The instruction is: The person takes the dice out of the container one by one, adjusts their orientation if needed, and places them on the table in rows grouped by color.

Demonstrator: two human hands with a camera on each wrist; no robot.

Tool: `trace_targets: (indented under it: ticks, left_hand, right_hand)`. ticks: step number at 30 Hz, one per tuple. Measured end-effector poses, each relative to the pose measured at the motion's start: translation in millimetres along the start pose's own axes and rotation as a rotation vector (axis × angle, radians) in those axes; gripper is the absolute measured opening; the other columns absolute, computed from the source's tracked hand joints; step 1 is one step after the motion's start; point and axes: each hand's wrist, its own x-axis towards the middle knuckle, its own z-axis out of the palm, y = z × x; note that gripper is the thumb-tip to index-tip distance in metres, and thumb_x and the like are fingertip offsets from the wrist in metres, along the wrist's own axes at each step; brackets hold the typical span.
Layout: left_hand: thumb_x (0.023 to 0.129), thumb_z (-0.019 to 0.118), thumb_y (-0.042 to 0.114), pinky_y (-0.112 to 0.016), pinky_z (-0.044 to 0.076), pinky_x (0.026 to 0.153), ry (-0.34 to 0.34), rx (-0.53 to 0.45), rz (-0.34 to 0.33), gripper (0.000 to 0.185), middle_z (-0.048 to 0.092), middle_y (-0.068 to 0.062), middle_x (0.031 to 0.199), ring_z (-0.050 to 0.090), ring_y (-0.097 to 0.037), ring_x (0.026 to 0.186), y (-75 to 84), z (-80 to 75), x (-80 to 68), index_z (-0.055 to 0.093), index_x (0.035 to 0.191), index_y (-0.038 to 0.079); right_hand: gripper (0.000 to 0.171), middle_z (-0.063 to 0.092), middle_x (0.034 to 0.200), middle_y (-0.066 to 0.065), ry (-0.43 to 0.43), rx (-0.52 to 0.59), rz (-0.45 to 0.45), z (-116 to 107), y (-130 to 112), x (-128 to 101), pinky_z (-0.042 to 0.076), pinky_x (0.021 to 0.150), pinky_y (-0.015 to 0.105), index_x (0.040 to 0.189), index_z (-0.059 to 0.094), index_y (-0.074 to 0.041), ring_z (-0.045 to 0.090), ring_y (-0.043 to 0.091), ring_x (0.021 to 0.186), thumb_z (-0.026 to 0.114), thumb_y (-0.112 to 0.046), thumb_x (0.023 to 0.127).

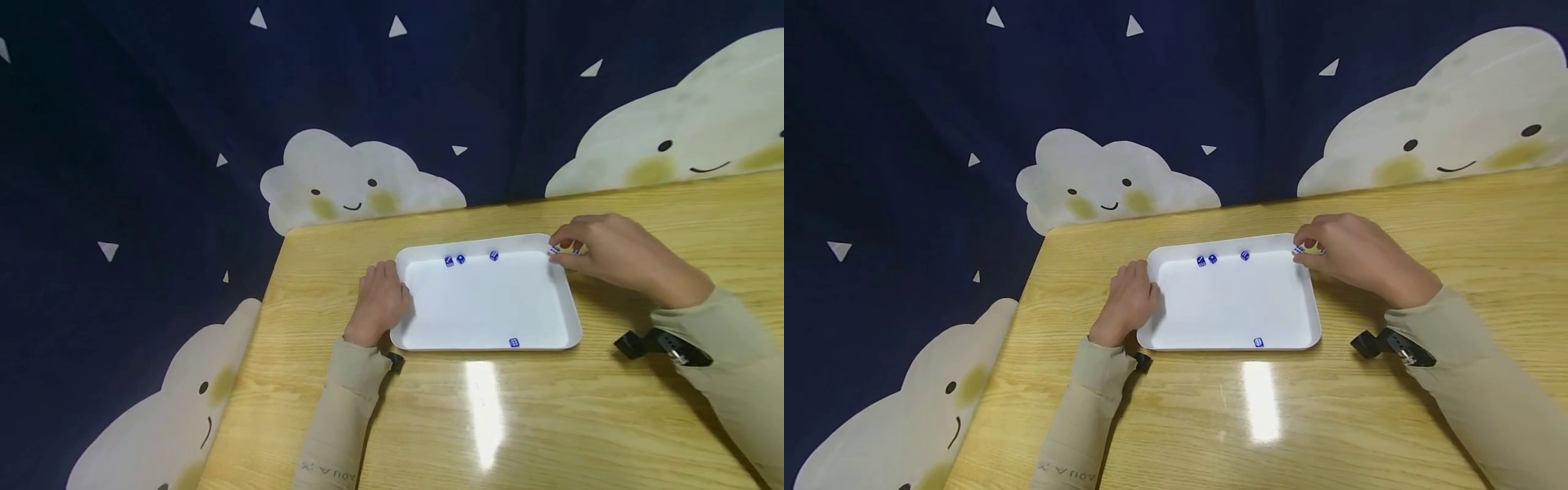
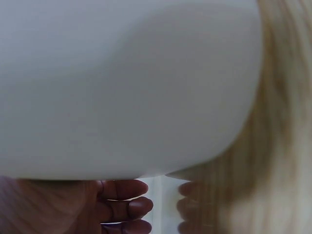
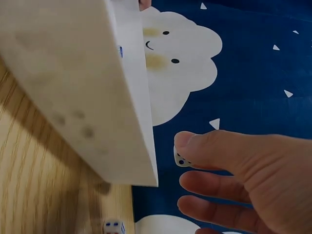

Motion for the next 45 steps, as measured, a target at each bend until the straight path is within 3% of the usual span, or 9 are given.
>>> trace_targets:
  ticks: [12, 22, 29, 45]
  left_hand:
    - [0.102, 0.037, 0.019, -0.044, 0.041, 0.090, 0.007, -0.015, -0.004, 0.038, 0.055, -0.019, 0.112, 0.046, -0.034, 0.100, -0.3, 0.6, 0.0, 0.048, 0.129, -0.005]
    - [0.101, 0.039, 0.018, -0.042, 0.040, 0.086, 0.013, -0.009, 0.009, 0.036, 0.054, -0.018, 0.108, 0.044, -0.032, 0.096, 2.0, 1.0, 0.4, 0.049, 0.126, -0.005]
    - [0.100, 0.038, 0.018, -0.043, 0.040, 0.089, -0.005, -0.019, -0.005, 0.038, 0.054, -0.019, 0.111, 0.044, -0.033, 0.099, 1.0, 0.8, 0.4, 0.048, 0.128, -0.006]
    - [0.101, 0.038, 0.018, -0.044, 0.040, 0.087, 0.021, -0.033, 0.009, 0.036, 0.055, -0.020, 0.110, 0.045, -0.035, 0.097, -0.3, 1.2, 0.9, 0.049, 0.126, -0.006]
  right_hand:
    - [0.028, 0.077, 0.092, 0.004, 0.038, -0.002, 0.005, 2, 15, -11, 0.054, 0.069, 0.038, 0.106, 0.080, -0.010, 0.070, 0.018, 0.081, 0.087, -0.024, 0.082]
    - [0.024, 0.078, 0.093, 0.002, 0.051, 0.016, 0.060, -1, 27, -19, 0.053, 0.071, 0.038, 0.105, 0.080, -0.012, 0.071, 0.018, 0.083, 0.084, -0.025, 0.085]
    - [0.025, 0.078, 0.093, 0.003, 0.044, 0.015, 0.073, -3, 35, -21, 0.054, 0.073, 0.043, 0.105, 0.080, -0.011, 0.072, 0.020, 0.083, 0.084, -0.026, 0.085]
    - [0.027, 0.079, 0.096, 0.010, -0.024, -0.005, 0.143, -4, 59, -20, 0.055, 0.080, 0.053, 0.109, 0.078, -0.007, 0.073, 0.028, 0.087, 0.080, -0.024, 0.088]
